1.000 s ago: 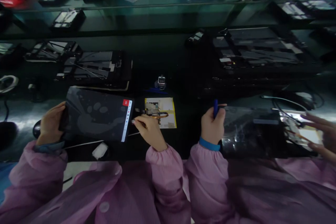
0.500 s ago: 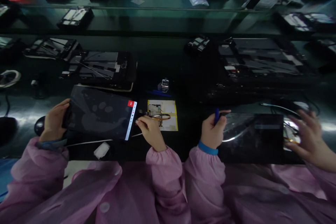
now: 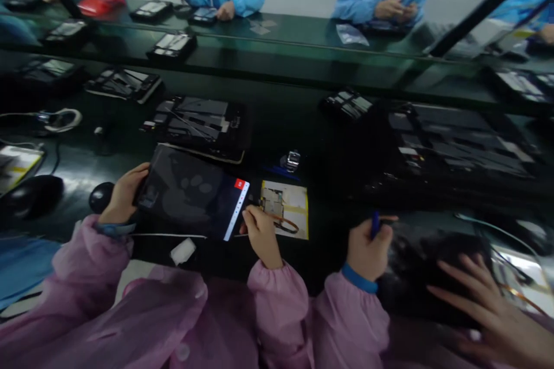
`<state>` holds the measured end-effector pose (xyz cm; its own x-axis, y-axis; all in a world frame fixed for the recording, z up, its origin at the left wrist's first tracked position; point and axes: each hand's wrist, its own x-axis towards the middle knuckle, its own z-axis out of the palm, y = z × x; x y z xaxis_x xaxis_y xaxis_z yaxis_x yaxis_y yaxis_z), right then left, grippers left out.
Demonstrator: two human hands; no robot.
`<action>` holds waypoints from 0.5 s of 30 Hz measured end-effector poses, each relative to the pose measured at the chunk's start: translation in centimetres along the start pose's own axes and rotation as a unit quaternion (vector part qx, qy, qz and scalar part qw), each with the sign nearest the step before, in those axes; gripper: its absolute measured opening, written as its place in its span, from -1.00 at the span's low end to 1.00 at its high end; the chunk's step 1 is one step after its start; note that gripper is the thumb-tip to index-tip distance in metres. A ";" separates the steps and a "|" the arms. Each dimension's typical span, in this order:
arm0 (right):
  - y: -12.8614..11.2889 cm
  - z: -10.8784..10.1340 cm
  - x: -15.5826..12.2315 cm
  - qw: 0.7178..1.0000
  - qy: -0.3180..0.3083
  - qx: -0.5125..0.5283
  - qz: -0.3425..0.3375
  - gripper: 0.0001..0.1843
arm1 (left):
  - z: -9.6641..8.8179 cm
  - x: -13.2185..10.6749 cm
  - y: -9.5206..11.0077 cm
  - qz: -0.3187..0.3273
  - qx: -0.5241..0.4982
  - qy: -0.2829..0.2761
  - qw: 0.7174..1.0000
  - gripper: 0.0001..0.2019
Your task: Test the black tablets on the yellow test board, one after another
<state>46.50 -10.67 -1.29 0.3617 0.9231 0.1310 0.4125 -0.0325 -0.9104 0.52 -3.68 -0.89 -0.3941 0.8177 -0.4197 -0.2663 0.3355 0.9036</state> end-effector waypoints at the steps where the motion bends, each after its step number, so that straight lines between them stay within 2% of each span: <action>1: -0.7 1.7 -0.5 0.996 -0.082 0.013 0.017 -0.36 | 0.1 0.2 -0.1 0.006 -0.020 0.007 1.000 -0.65; 3: -2.1 5.7 -1.7 0.984 -0.172 0.019 0.027 -0.51 | 0.1 0.6 -0.4 0.007 -0.050 0.003 0.999 -0.62; 5: -3.2 9.7 -3.0 0.976 -0.214 0.022 0.021 -0.59 | 0.1 1.0 -0.6 0.007 -0.072 -0.004 0.997 -0.62; 7: -3.9 12.4 -3.9 0.970 -0.241 0.024 0.030 -0.62 | 0.0 1.2 -0.7 0.011 -0.080 -0.017 0.997 -0.64; 10: -4.1 13.6 -4.3 0.964 -0.256 0.029 0.061 -0.62 | -0.1 1.4 -0.7 0.010 -0.084 -0.046 0.995 -0.65; 15: -4.1 13.1 -3.7 0.964 -0.253 0.031 0.072 -0.60 | 0.0 1.5 -0.5 -0.012 -0.087 -0.069 0.994 -0.62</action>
<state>32.53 -8.98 -3.20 -0.0496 0.9799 -0.1932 0.3319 -0.1663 -0.9286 0.04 -2.64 -2.02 -0.2646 0.8704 -0.4152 -0.4272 0.2802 0.8596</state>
